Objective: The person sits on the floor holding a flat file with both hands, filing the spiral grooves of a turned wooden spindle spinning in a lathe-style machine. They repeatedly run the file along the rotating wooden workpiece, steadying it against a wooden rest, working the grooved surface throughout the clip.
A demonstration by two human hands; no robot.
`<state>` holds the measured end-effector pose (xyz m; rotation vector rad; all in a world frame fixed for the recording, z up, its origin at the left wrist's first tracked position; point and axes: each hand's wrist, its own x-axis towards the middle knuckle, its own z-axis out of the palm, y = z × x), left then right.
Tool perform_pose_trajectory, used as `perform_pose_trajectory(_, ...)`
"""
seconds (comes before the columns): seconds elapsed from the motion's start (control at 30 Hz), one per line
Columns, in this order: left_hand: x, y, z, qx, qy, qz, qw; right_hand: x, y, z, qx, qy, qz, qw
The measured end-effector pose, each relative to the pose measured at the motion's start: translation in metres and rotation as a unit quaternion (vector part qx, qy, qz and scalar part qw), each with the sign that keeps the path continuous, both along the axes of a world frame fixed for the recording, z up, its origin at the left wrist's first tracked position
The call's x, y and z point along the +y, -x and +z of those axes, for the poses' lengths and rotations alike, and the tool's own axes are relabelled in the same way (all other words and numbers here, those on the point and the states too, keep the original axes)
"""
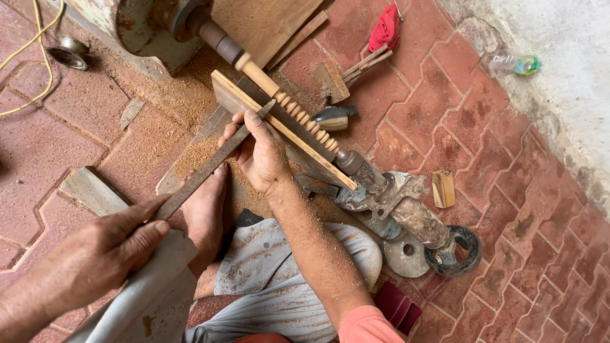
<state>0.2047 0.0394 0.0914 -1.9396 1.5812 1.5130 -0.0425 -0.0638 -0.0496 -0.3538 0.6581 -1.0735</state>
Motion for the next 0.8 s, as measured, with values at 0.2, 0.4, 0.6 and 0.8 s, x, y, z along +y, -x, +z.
perform_pose_trajectory(0.2, 0.014, 0.028, 0.007, 0.039, 0.014, 0.026, 0.999, 0.002, -0.002, -0.002, -0.036, -0.010, -0.023, 0.999)
perform_pose_trajectory(0.4, 0.013, 0.048, 0.019, 0.025, -0.032, 0.054, 0.998, -0.001, 0.002, -0.002, -0.040, -0.010, -0.022, 0.999)
perform_pose_trajectory(0.6, 0.014, 0.052, 0.021, 0.006, -0.048, 0.046, 0.998, -0.001, 0.005, -0.001, -0.033, -0.027, -0.016, 0.999)
perform_pose_trajectory(0.8, 0.018, 0.050, 0.016, 0.053, 0.032, 0.042, 0.997, -0.002, 0.004, 0.001, -0.032, -0.023, -0.013, 0.999)
